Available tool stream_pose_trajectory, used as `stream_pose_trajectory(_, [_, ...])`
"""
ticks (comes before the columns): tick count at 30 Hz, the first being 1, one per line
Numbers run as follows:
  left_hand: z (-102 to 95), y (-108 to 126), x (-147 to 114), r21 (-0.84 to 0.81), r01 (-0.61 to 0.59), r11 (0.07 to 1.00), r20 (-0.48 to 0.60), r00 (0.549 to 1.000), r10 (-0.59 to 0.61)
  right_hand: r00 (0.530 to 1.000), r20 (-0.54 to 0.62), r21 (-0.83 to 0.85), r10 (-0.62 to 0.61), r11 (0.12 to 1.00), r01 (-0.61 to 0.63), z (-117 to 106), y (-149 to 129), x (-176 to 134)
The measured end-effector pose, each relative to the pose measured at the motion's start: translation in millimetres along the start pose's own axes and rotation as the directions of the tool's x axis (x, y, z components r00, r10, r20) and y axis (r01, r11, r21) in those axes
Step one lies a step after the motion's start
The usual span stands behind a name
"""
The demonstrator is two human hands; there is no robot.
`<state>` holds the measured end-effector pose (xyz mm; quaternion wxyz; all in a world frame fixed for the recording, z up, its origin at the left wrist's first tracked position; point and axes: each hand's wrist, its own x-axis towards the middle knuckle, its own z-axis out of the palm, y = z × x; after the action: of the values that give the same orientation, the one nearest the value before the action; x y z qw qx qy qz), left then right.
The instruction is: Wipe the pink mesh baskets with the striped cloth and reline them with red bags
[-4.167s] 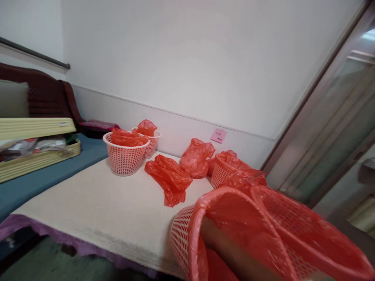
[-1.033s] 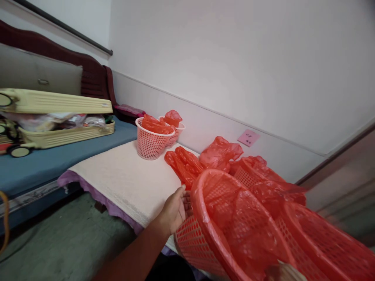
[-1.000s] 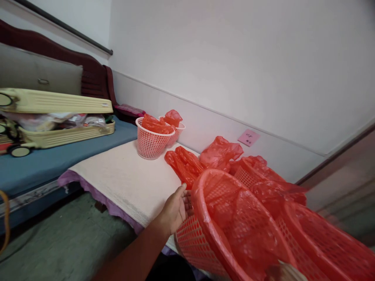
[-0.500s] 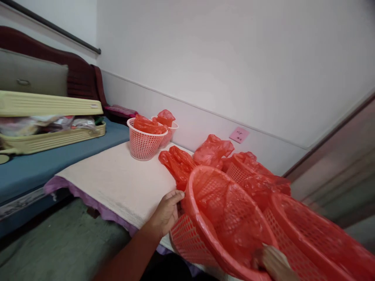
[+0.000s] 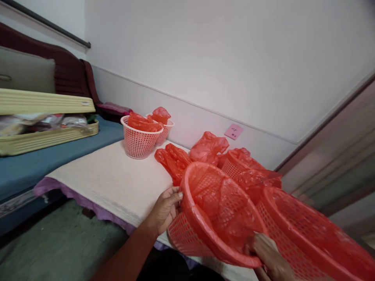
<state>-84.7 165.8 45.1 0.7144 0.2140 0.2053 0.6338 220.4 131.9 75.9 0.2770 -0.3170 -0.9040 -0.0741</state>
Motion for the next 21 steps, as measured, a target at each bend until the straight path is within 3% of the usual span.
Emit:
stream_pose_trajectory(6, [-18.5,-9.2,-0.9,0.098,-0.017,0.995,-0.179,0.983,0.034,0.997,0.054,0.076,0.056,0.995,-0.06,8.9,-5.9,9.7])
stream_pose_trajectory(11, [-36.2,-13.0,-31.9,0.269,-0.049,0.962,-0.314,0.94,0.135,0.993,0.088,0.091,0.083,0.992,-0.091,13.1,-14.4,20.1])
stream_pose_trajectory(14, [-29.8,-4.7,-59.5,0.464,-0.067,0.883,-0.262,0.942,0.209,0.989,0.096,0.116,0.111,0.986,-0.122,13.0,-17.6,24.6])
stream_pose_trajectory(17, [-12.4,5.6,-78.4,0.736,-0.128,0.665,-0.133,0.935,0.328,0.981,0.138,0.132,0.133,0.98,-0.151,7.4,-19.9,29.5])
stream_pose_trajectory(21, [7.2,9.7,-83.2,0.833,-0.193,0.518,0.037,0.955,0.296,0.957,0.257,0.21,0.137,0.958,-0.193,-12.2,-24.5,36.8])
